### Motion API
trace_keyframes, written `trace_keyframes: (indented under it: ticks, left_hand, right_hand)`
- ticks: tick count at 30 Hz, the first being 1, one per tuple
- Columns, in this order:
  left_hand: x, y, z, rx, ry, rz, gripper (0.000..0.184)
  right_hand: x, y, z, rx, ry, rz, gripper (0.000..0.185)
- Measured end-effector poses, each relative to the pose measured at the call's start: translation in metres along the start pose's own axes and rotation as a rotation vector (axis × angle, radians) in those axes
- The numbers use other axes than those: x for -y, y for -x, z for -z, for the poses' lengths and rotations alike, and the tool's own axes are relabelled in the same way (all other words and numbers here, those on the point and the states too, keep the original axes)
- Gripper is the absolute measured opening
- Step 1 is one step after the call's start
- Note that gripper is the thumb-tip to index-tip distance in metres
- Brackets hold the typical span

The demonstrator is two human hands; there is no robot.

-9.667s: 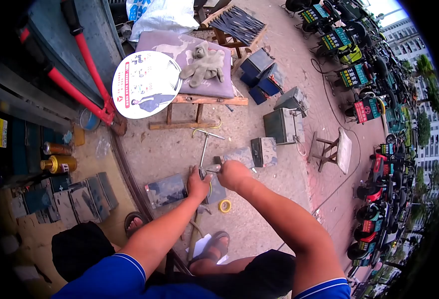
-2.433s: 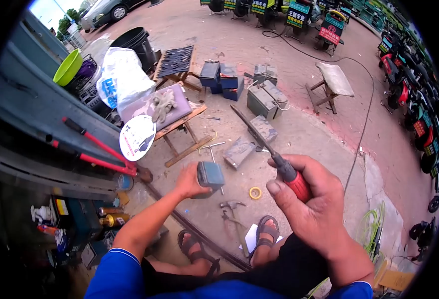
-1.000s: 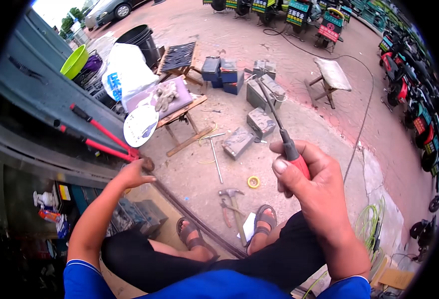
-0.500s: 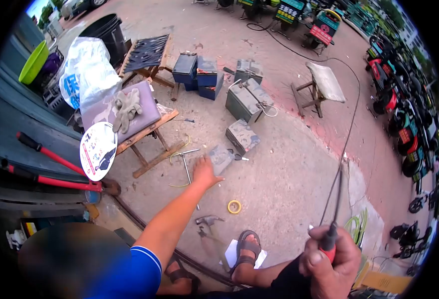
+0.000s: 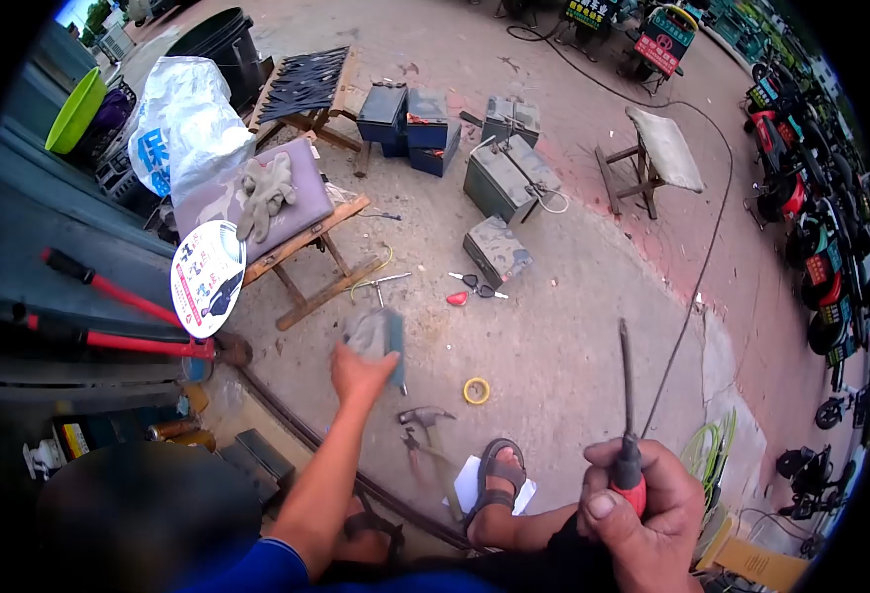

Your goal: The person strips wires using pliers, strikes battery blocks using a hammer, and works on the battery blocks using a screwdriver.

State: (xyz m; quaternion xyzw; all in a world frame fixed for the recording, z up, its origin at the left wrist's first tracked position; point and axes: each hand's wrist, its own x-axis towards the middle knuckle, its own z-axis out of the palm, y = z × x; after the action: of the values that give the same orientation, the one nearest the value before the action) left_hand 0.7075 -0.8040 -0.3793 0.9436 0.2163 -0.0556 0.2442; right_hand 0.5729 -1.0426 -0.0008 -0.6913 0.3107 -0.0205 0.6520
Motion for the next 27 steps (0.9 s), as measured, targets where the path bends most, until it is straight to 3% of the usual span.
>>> trace_keyframes:
  ticks: [6,9,11,13,17,19,22,27]
  left_hand:
    - [0.080,0.078,0.029,-0.036,-0.090,0.311,0.104]
    - [0.104,0.105,0.014,-0.159,-0.234,0.166,0.105]
    - [0.111,0.107,0.013,-0.023,-0.070,0.174,0.105]
    - [0.121,0.122,0.011,0.021,-0.005,0.190,0.103]
    - [0.157,0.150,-0.001,0.027,0.318,0.128,0.087]
    - [0.168,0.159,-0.009,-0.029,0.335,0.107,0.080]
    - [0.171,0.162,-0.014,-0.063,0.370,0.105,0.074]
    - [0.163,0.152,0.010,0.061,0.389,0.166,0.069]
  right_hand:
    - [0.001,0.025,0.006,0.243,-0.048,0.014,0.040]
    - [-0.004,0.034,0.010,0.419,0.025,0.017,0.034]
    - [-0.012,0.041,-0.002,0.405,0.134,0.033,0.037]
    - [-0.031,0.043,-0.014,0.392,0.384,0.324,0.039]
    - [-0.053,0.042,-0.041,0.458,0.622,0.443,0.041]
    - [-0.065,0.037,-0.060,0.685,0.807,0.430,0.041]
    - [-0.111,0.029,-0.092,0.770,0.962,0.622,0.033]
    - [-0.211,0.012,-0.140,0.831,1.251,0.559,0.034]
